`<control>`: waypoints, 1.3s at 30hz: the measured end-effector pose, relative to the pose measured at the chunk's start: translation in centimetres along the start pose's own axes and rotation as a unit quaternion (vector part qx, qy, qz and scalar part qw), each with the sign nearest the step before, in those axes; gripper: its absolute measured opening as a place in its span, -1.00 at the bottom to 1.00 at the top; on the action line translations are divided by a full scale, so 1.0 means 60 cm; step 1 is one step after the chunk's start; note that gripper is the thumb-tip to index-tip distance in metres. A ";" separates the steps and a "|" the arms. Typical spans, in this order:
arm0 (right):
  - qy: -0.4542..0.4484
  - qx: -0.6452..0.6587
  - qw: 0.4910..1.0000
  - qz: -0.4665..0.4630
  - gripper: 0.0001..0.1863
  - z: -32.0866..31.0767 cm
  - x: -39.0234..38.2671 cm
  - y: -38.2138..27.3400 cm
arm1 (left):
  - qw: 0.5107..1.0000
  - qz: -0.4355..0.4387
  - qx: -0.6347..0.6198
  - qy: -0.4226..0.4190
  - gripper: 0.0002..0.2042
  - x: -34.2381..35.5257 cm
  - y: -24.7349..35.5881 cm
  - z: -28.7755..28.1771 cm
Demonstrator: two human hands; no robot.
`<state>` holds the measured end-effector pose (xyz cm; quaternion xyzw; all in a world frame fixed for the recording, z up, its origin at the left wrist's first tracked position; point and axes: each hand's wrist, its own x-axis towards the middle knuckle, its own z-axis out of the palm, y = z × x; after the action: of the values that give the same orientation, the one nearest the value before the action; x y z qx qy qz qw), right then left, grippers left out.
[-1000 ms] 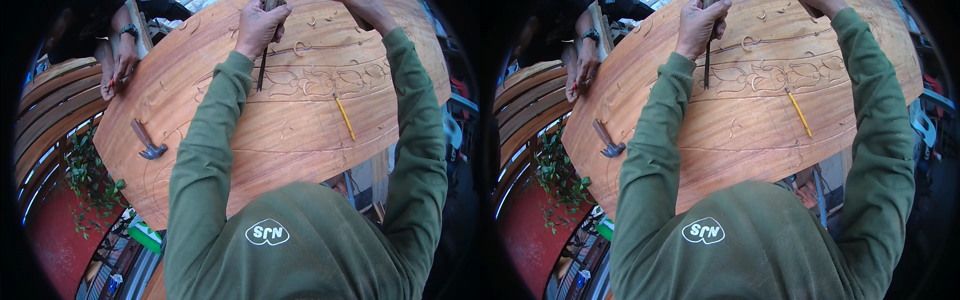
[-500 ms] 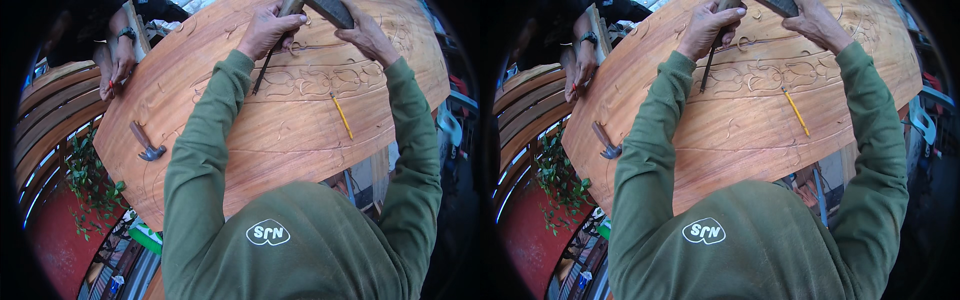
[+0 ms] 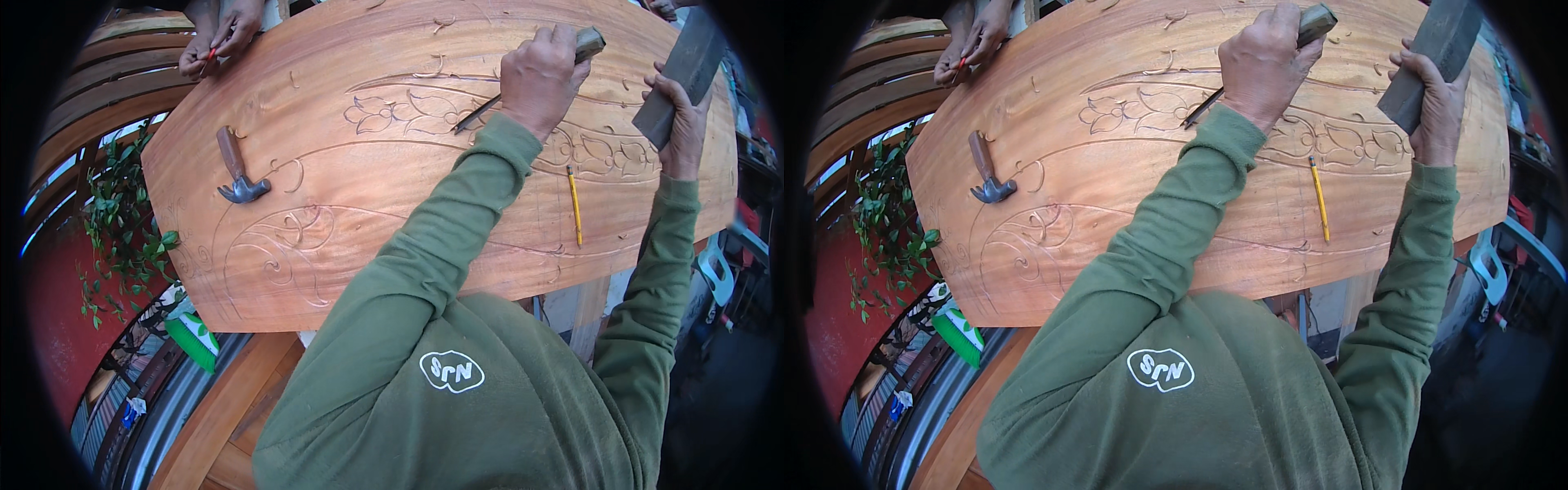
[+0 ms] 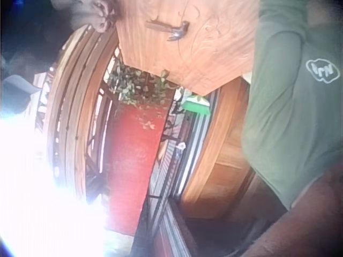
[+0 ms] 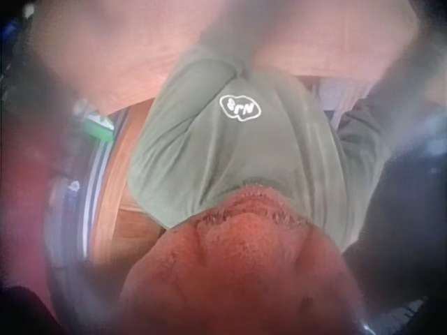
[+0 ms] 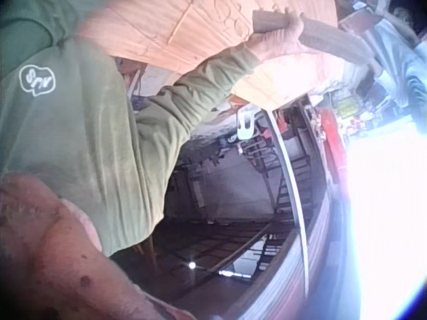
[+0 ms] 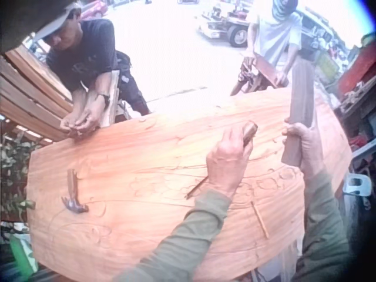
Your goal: The person carves a decorative floral pattern into a large wooden board using a chisel and a wooden mallet. The person traces the design with a pencil, holds the chisel against the wood, and strikes it with the mallet to remove wood chips.
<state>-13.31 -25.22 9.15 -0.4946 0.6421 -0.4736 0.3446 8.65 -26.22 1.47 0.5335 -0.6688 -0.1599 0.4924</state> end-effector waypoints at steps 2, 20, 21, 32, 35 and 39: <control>-0.014 -0.040 0.999 0.020 -0.30 0.011 -0.021 0.044 | 0.999 0.039 0.029 -0.007 -0.63 -0.006 -0.007 0.003; 0.068 -0.020 0.997 0.036 -0.13 -0.018 -0.103 0.029 | 0.996 0.037 -0.012 -0.084 -0.65 -0.025 0.006 -0.012; 0.099 -0.004 0.994 0.034 -0.10 -0.005 -0.115 0.034 | 0.996 0.045 -0.023 -0.079 -0.65 -0.026 0.008 -0.012; 0.159 0.025 0.986 0.051 -0.09 0.020 -0.189 0.038 | 0.989 0.062 -0.038 -0.128 -0.66 -0.045 0.015 -0.024; -0.061 -0.119 0.991 0.030 -0.02 0.006 -0.227 0.052 | 0.986 0.076 -0.041 -0.142 -0.66 -0.048 0.012 -0.027; 0.066 -0.063 0.994 0.056 -0.08 -0.010 -0.216 0.013 | 0.984 0.085 -0.033 -0.150 -0.67 -0.055 0.013 -0.032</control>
<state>-10.55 -12.57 8.24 -0.4462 0.7186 -0.4440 0.2956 9.64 -22.45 1.31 0.4279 -0.7728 -0.2174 0.4151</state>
